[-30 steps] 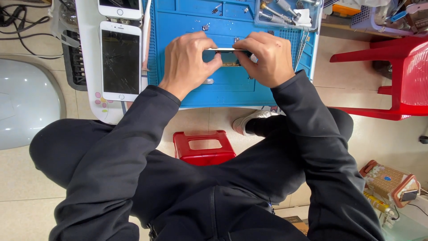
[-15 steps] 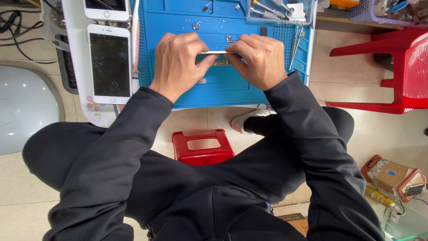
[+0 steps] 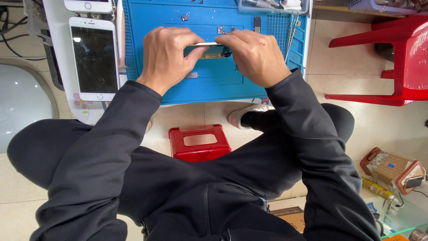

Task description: The person is repairing a smartphone by using a screwdriver to remove screws from the device's back casing. They then use tweezers to carefully lift and disconnect internal ribbon cables and components from the motherboard.

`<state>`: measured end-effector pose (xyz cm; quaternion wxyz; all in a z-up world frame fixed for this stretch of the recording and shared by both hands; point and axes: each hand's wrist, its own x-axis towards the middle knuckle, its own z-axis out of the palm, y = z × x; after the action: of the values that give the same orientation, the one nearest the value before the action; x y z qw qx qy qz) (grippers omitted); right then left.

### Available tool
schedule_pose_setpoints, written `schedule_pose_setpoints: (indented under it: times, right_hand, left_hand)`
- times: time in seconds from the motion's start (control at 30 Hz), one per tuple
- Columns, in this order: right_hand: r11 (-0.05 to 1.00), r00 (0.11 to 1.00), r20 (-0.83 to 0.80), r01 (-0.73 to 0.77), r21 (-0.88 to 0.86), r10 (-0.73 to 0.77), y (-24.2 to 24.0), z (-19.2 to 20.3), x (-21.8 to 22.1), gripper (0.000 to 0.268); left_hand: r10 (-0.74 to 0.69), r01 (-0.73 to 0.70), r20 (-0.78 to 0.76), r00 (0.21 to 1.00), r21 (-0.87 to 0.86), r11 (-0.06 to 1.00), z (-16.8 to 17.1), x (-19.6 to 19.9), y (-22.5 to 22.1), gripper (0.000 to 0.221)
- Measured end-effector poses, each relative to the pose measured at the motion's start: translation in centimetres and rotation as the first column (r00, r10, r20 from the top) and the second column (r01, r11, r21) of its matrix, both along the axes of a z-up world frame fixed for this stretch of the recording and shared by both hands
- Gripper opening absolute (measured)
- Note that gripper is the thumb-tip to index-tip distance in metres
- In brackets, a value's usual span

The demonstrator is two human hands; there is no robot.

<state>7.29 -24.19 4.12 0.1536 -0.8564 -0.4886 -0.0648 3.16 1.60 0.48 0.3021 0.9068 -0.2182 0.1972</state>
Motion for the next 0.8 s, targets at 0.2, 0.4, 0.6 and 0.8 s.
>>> schedule_pose_setpoints:
  times: [0.2, 0.4, 0.6, 0.8]
  right_hand:
    - [0.999, 1.000, 0.001, 0.013, 0.051, -0.013, -0.2, 0.3, 0.4, 0.019]
    - [1.000, 0.999, -0.035, -0.014, 0.018, 0.015, -0.9, 0.1, 0.6, 0.023]
    - [0.998, 0.998, -0.051, 0.044, -0.035, -0.046, -0.5, -1.3, 0.3, 0.030]
    - [0.996, 0.996, -0.021, 0.086, -0.033, -0.087, 0.0, -1.8, 0.1, 0.026]
  left_hand:
    - [-0.004, 0.004, 0.013, 1.000, -0.002, 1.000, -0.1, 0.1, 0.0, 0.012]
    - [-0.016, 0.015, 0.028, 0.999, 0.005, 1.000, -0.2, 0.0, 0.1, 0.013]
    - [-0.013, 0.013, 0.033, 0.999, 0.004, 1.000, -0.1, -0.1, 0.1, 0.012]
    - [-0.009, 0.008, 0.049, 0.999, 0.020, 1.000, -0.2, -0.1, 0.1, 0.013]
